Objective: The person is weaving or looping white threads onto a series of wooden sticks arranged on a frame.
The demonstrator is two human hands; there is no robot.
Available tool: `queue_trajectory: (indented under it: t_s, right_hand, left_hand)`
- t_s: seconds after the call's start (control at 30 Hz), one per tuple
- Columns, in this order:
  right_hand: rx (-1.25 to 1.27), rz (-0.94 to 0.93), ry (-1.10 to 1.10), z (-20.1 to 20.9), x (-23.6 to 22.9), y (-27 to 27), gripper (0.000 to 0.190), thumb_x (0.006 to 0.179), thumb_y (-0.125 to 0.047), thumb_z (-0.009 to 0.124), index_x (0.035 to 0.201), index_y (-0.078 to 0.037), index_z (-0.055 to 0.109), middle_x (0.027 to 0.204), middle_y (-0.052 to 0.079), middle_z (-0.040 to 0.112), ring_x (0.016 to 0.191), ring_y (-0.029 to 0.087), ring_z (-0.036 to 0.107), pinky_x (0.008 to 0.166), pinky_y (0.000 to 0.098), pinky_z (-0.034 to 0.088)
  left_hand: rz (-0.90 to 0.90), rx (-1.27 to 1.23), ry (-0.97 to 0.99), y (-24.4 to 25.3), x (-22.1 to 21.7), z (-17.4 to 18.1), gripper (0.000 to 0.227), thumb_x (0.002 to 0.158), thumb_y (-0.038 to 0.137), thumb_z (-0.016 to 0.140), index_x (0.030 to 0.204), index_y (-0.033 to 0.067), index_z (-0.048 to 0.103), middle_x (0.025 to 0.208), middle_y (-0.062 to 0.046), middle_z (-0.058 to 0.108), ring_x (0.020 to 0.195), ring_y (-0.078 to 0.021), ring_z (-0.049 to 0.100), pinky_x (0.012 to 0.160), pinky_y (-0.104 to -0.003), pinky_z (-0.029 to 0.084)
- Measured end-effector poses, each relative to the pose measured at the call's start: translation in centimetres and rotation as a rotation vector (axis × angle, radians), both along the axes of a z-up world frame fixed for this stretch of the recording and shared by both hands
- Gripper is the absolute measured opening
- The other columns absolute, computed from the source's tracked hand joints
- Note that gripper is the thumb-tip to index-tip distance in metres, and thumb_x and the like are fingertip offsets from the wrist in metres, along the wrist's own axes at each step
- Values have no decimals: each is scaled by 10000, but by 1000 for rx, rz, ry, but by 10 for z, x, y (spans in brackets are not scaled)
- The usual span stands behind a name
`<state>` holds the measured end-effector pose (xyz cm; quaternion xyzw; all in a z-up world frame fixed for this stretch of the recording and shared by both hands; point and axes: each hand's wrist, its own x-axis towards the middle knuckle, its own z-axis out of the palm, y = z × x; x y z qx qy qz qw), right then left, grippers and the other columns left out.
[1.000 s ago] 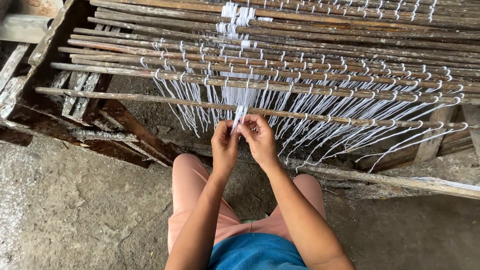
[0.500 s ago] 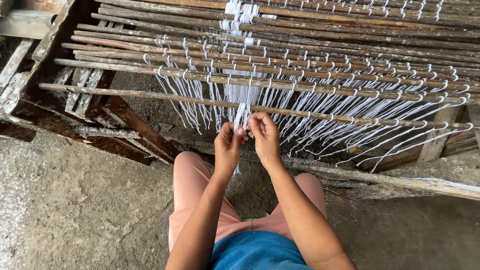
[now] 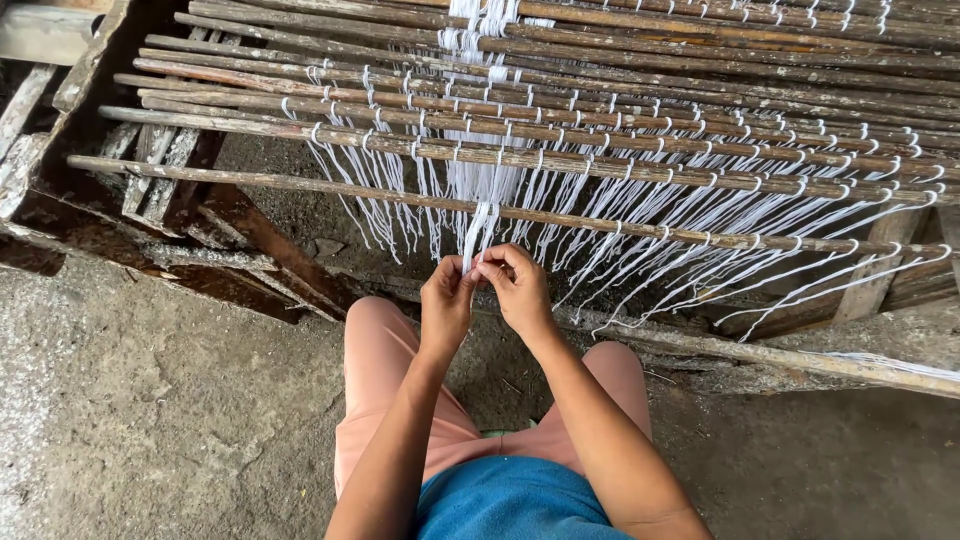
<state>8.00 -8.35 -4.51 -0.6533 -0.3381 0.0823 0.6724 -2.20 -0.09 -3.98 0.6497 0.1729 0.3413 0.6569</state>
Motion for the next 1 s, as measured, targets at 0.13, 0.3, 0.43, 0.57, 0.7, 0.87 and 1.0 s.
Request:
queue_trajectory:
  t_s: [0.13,0.3,0.43,0.57,0.7,0.87,1.0]
  right_hand:
    - [-68,-54,-54,-5,1,-4,59,929,-88,750,904,-39,730,837,85,700,706,176,712,617,273,586]
    - [-13,79,60,-2,3,-17,35,1015,-59,612,1006,-37,638,959,140,733,912,202,727,873,371,589]
    - [130,254,401,21,-12,-26,95,1087,-197,482,1065,-107,503,1055,118,718,1014,184,694,983,366,546]
    - [179,296,574,27,-14,-31,191,1081,-373,463,1090,-189,410,1147,77,631,1093,200,671,986,427,545]
    - [197,254,510,19,-10,-33,211,1088,-401,425,1103,-195,379,1205,93,564,1192,215,591,1042,473,493]
    - [-37,206,290,-26,-8,-25,254,1059,-300,521,1222,-167,380,1206,114,538,1129,247,576,963,486,527]
    - [-201,174,199,-76,-18,-22,387,956,-96,718,1300,-115,541,1051,76,644,951,160,641,856,344,605]
  left_hand:
    - [-12,-60,-35,-2,-1,6,70,1020,8,603,1002,-32,658,821,-156,721,822,-149,661,815,-349,568]
    - [65,-91,-19,0,2,-1,64,1032,7,568,997,-26,612,809,-154,720,747,-182,692,769,-335,584]
    - [101,-86,-27,6,9,-14,60,1035,2,556,995,-5,600,768,-86,667,714,-133,659,729,-292,582]
    - [125,-31,8,4,12,-17,72,1033,1,561,977,-1,606,759,-96,657,697,-136,625,698,-298,561]
    - [113,-54,-3,-1,12,-8,77,1044,26,555,983,7,599,762,-93,647,718,-143,624,717,-297,561]
    - [113,9,16,3,10,-25,116,1063,42,545,966,24,606,717,-84,589,674,-140,542,628,-318,496]
    - [158,53,66,2,7,-24,97,1047,87,585,980,32,626,728,-80,581,708,-141,526,639,-317,481]
